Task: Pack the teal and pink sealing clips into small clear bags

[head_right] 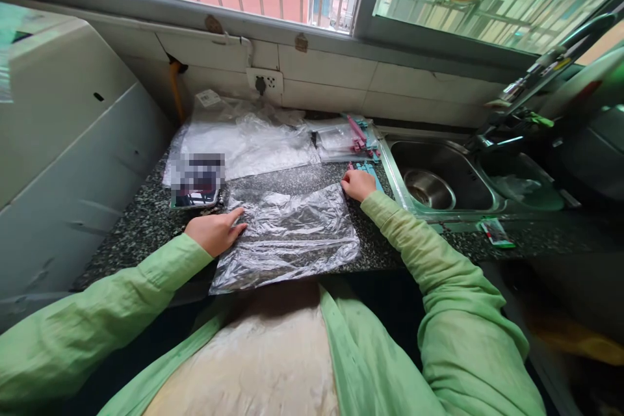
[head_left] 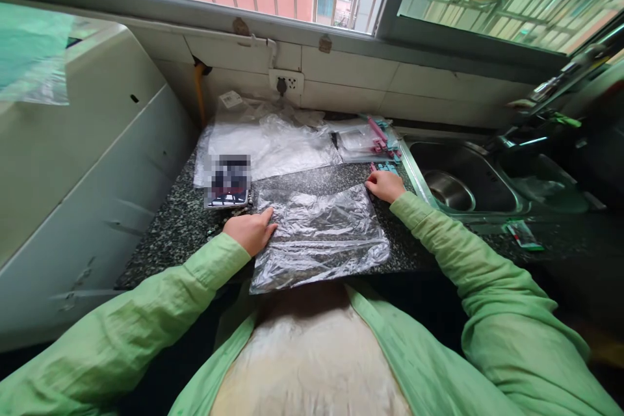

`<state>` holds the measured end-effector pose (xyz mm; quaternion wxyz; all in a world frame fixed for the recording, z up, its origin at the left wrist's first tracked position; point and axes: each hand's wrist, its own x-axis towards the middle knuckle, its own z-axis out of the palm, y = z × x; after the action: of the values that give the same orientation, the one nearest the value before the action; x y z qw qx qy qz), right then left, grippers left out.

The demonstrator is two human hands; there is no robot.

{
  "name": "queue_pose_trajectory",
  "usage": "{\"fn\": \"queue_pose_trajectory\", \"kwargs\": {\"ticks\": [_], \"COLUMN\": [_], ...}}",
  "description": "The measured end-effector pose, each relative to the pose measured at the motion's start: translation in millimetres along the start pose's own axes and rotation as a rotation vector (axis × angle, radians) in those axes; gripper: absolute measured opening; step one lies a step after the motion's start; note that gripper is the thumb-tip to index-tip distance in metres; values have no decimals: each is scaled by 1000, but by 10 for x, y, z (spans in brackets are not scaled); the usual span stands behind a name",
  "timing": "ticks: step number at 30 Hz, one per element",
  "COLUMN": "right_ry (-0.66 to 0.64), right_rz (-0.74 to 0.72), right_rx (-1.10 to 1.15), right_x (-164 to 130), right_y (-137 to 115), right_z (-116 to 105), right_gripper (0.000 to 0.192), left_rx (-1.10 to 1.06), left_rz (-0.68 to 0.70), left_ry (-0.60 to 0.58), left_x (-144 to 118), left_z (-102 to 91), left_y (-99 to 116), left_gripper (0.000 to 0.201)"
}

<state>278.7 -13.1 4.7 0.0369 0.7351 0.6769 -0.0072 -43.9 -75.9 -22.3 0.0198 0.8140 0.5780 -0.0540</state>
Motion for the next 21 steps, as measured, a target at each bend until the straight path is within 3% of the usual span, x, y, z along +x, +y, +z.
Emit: {"fn": "queue_pose_trajectory", "kwargs": {"ticks": [9,15,21], "right_ry": [-75,40,-2], "right_rz": [-26,12,-151], "right_rx": [-73,-82,-120], "right_x": [73,149,85], "right_y": [-169,-27,-62], "right_z": [6,-32,-3], "right_gripper": [25,28,26], "left_rx": [-28,-43,19], "left_rz": [-67,-53,-39], "left_ry": [0,58,21], "left_x": [-32,-3,-15], "left_z": [10,-60,-54], "left_y": [4,45,-42], "left_gripper": [51,49,43]}}
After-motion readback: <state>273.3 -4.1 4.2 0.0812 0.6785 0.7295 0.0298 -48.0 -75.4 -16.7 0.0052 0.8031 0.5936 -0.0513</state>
